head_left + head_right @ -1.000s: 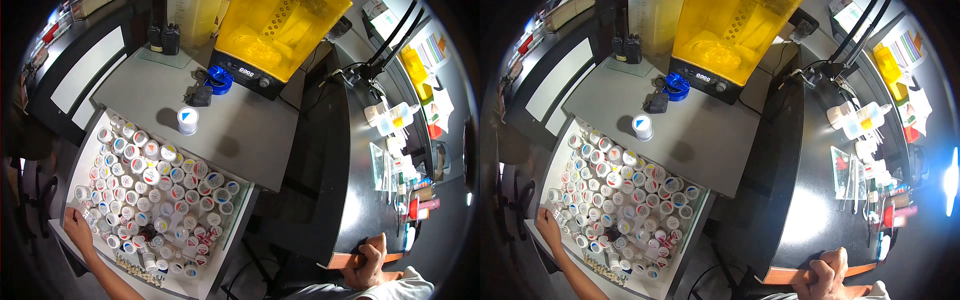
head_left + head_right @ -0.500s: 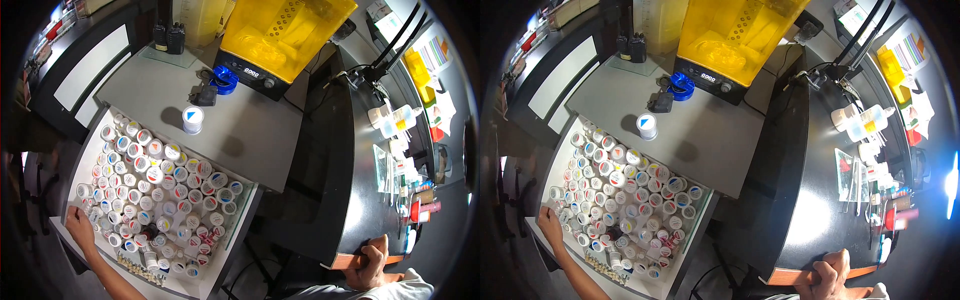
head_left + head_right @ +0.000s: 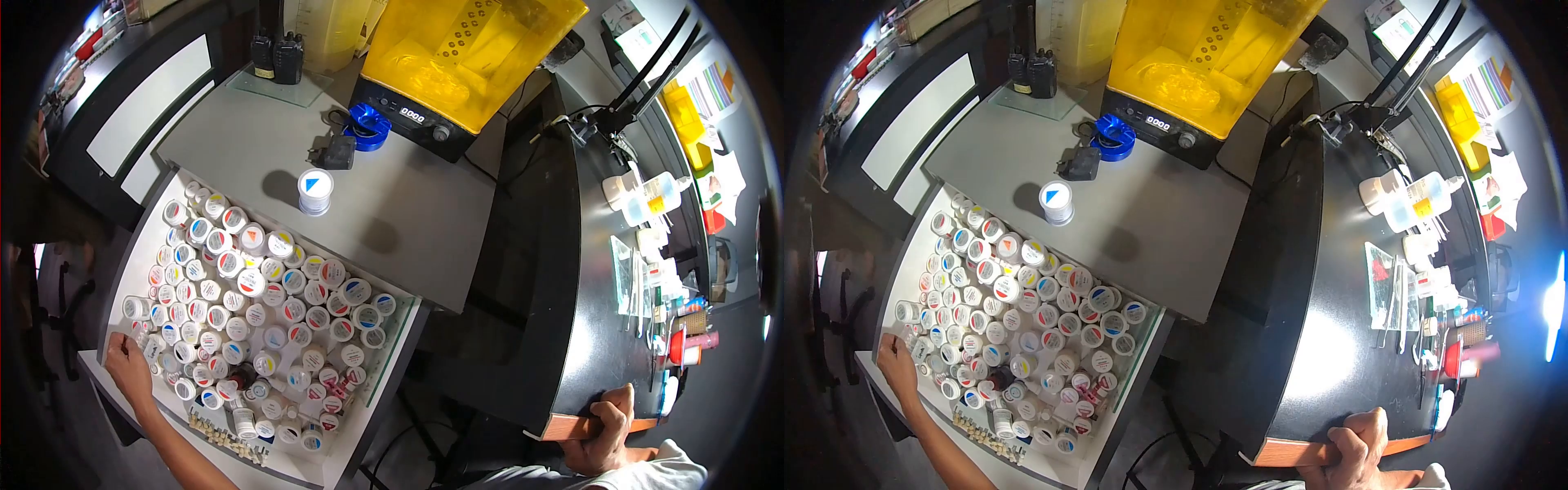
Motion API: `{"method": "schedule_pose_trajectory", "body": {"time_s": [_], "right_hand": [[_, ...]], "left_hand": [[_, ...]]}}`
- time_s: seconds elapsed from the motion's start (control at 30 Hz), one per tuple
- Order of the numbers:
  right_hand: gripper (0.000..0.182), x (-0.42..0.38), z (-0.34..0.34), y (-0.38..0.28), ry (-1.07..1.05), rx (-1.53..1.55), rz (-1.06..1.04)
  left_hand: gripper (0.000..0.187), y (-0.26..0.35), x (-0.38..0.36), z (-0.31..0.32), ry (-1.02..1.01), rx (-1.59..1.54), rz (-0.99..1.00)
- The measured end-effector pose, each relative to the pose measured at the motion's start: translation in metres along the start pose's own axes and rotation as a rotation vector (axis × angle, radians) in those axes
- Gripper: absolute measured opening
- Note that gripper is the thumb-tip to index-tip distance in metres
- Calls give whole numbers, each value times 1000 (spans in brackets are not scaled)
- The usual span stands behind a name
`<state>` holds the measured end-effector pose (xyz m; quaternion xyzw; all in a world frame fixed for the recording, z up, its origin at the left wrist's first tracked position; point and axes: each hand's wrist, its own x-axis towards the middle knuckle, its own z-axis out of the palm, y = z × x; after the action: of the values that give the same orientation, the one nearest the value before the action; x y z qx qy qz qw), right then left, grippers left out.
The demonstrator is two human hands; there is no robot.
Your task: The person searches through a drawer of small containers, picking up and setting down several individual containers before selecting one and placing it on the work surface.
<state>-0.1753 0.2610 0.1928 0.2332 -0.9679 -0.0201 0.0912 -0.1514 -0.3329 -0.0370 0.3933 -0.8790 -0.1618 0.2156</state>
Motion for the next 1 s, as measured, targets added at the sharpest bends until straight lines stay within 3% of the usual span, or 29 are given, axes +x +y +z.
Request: {"method": "schedule_pose_trajectory", "body": {"time_s": [1.0], "right_hand": [[54, 0, 1, -1, 22, -21, 13]], "left_hand": [[5, -20, 2, 9, -52, -38, -9]]}}
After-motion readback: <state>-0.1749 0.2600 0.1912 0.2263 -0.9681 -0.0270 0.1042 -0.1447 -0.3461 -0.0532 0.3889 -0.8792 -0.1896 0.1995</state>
